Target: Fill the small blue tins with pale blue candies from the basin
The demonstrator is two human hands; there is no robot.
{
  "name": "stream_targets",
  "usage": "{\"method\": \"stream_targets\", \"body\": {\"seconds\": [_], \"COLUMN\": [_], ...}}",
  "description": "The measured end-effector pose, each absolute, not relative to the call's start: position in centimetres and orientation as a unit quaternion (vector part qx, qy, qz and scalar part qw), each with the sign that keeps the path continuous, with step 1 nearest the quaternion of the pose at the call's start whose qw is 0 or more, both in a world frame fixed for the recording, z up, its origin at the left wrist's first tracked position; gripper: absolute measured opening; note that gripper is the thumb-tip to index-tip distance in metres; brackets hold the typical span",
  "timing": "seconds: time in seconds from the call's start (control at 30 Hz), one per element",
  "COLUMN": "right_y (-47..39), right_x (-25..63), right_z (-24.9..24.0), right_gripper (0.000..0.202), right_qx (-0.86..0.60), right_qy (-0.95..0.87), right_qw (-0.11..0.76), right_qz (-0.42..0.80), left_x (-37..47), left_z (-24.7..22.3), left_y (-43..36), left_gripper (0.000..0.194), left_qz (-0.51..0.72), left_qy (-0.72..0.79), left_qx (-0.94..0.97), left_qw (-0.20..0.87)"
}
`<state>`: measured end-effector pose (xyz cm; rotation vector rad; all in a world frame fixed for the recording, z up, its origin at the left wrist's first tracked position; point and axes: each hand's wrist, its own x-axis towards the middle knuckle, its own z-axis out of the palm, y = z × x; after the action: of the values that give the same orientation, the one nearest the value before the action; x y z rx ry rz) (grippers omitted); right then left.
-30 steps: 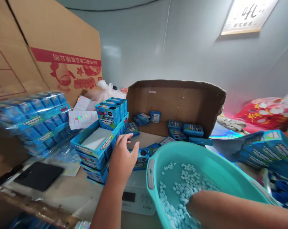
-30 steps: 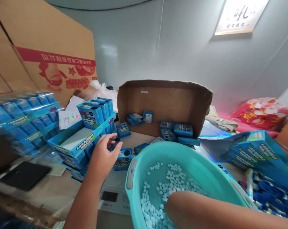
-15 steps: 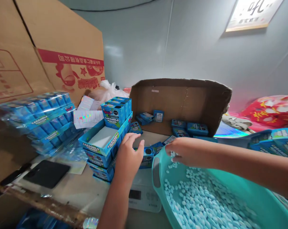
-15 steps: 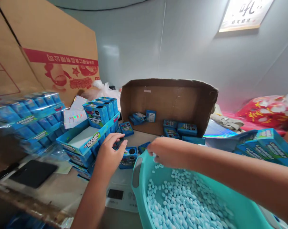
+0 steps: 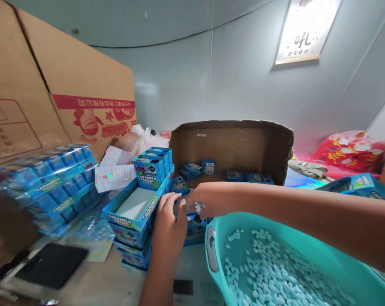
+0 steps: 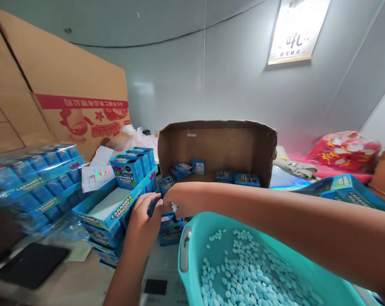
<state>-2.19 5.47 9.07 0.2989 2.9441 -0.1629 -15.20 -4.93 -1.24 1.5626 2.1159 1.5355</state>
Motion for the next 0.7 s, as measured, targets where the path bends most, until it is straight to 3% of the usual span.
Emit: {"method": "stream_targets", "body": {"seconds": [0.33,0.53,0.7], "right_y": [6.0,5.4,4.6], "right_x": [-3.1,-1.8,-0.2], "right_z": [7.5,7.7,7.0], "right_gripper": [0.029,0.022,0.040], "right_qx": [0.105,0.101,0.056], "right_qy": [0.981,0.985,0.997], "right_qw": [0.124,0.090,0.039], "right_qz": [-0.105,-0.105,-0.032], "left_x": [-15.4,-15.6,-15.3], "left_z": [-1.4,-1.3,-1.2], "left_y": [-4.9,-5.0,-5.0], "left_gripper": [0.044,0.038,0.035], "left_qz": [0.484,0.467,0.461], "left_qy": [0.704,0.696,0.690], "left_qx": [0.511,0.535,0.550], "left_qw": [0.093,0.110,0.089]}}
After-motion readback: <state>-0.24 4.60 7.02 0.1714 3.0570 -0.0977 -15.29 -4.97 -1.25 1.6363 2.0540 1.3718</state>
